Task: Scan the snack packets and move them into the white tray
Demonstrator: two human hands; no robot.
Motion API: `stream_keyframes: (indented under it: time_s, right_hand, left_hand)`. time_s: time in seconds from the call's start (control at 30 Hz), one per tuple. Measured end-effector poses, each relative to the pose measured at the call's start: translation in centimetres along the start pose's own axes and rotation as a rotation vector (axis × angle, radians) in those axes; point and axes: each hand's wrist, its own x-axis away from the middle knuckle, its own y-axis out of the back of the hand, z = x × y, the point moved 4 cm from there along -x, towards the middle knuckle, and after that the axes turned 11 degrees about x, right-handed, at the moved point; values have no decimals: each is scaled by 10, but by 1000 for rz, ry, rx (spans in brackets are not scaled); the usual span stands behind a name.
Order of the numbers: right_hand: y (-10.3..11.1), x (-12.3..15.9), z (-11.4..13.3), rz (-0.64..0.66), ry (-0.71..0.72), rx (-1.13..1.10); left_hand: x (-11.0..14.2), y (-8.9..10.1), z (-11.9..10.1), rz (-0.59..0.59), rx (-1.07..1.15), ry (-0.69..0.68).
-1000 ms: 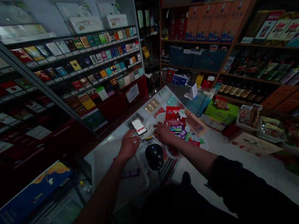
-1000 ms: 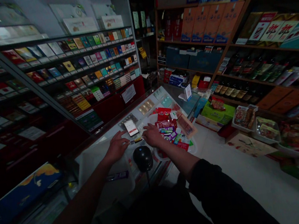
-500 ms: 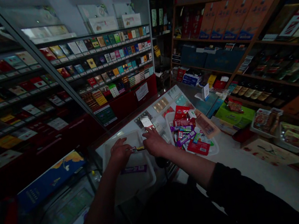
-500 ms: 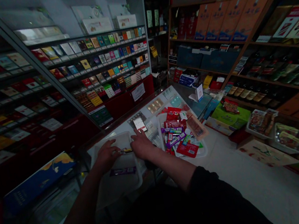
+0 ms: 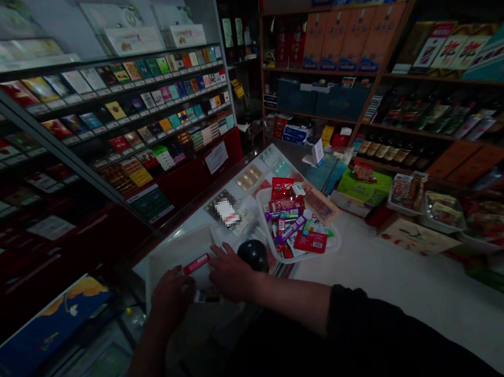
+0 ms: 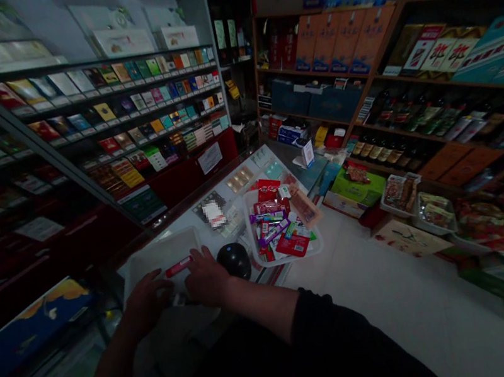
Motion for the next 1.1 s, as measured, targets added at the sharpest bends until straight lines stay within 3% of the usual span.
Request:
stream_keyframes:
  time_s: [0.17,0.33,0.5,0.73,0.93,1.1]
  right_hand:
    - [7,11,-4,-36,-57,-24]
    - [14,28,-20,-54,-168,-64]
    - [20,57,-50,-30,-350,-135]
    - [27,120,-107,-44,-608,-145]
    - [16,168,-167,54,-766,-94]
    - [-4,189,-208,130,-776,-66]
  left_hand:
    - [-5,1,-18,-66,88,-57]
    - [-21,1,-50,-116,169,-90]
    - [-39,-3,-99,-111,242,-155]
    - [-53,-13,-181,-111,310,-229]
    - [-66,-44,-251,20,415,-199]
    - [-79,-84,-293,73,175,-270]
